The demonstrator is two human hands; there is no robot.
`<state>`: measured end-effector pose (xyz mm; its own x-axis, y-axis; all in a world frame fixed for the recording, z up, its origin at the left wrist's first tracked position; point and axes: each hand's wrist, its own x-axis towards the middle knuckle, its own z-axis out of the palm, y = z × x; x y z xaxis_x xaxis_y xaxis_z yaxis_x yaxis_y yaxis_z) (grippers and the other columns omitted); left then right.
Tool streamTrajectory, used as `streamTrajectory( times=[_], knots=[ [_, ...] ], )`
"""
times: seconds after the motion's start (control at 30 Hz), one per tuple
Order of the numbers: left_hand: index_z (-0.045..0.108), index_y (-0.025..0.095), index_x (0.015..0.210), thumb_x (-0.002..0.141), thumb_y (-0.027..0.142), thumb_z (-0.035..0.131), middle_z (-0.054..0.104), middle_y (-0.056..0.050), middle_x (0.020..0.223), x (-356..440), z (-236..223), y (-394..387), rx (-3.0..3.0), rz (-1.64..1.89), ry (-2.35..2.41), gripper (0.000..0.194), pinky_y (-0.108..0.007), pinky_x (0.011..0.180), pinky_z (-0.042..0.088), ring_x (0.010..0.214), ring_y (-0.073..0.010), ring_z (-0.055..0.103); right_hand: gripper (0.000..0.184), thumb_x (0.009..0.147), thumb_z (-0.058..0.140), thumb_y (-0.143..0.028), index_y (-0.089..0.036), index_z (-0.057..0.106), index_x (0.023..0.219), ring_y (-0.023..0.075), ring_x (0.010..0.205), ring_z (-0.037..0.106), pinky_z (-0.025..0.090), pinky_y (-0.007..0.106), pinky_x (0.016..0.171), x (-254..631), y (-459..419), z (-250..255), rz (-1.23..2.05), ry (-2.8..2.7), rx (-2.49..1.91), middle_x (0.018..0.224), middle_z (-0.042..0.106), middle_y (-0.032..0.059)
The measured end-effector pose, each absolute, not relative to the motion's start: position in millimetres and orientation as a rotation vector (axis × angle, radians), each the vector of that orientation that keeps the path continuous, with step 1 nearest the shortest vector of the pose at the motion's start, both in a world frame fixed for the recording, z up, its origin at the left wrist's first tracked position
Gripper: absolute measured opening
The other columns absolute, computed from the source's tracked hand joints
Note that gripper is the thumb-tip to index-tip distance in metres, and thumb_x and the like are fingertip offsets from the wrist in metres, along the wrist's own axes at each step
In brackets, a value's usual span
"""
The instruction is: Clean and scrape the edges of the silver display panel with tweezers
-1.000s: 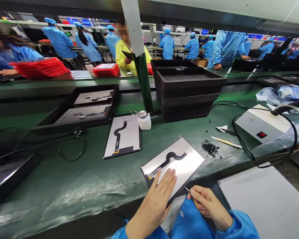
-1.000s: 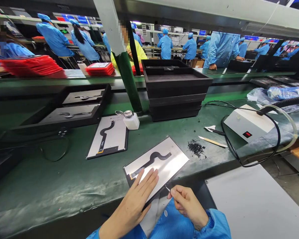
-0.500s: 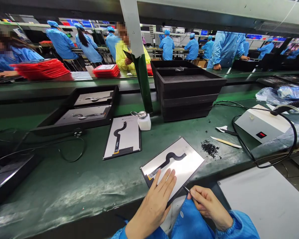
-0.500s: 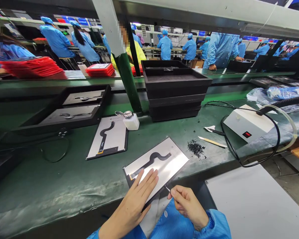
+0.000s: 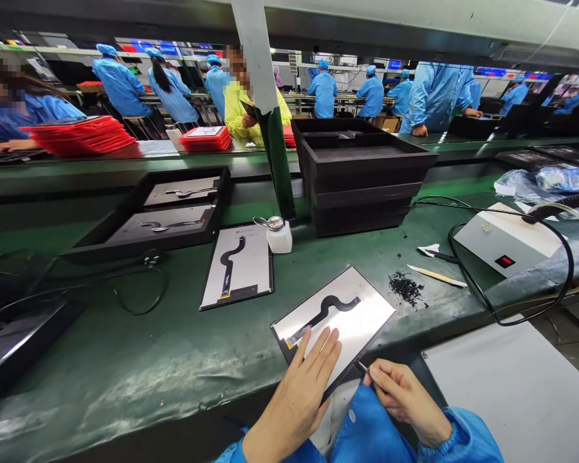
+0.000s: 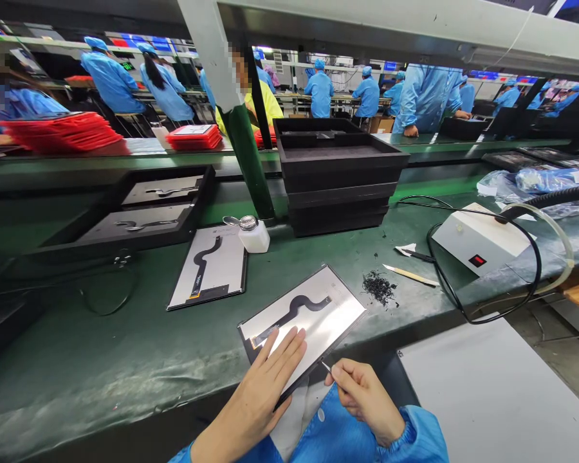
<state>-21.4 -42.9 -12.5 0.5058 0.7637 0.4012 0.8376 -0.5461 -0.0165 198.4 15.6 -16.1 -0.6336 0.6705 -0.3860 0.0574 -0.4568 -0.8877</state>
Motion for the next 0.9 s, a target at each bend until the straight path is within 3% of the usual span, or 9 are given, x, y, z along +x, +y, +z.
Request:
streamTrajectory(
  times=[0.23, 0.9],
  knots=[
    [0.026, -0.001, 0.148, 0.077, 0.000, 0.050, 0.036, -0.022, 0.154, -22, -13, -43, -2.563, -0.551, -1.389, 0.075, -0.060, 0.115, 0.033, 0.148, -0.0338, 0.021, 0.065, 0.071, 0.064, -0.079, -0.016, 0.055, 0.081, 0.0008, 0.036, 0.009, 0.004, 0.021, 0.036, 198, 16, -13, 2.132, -1.350, -1.083, 0.043, 0.025, -0.0155],
    [0.026, -0.002, 0.149, 0.078, 0.001, 0.046, 0.034, -0.021, 0.155, -22, -11, -43, -2.539, -0.494, -1.373, 0.073, -0.062, 0.110, 0.039, 0.148, -0.0343, 0.022, 0.060, 0.075, 0.064, -0.076, -0.018, 0.055, 0.081, 0.0010, 0.036, 0.009, 0.006, 0.019, 0.034, 209, 24, -20, 2.070, -1.337, -1.060, 0.044, 0.026, -0.0146]
  ],
)
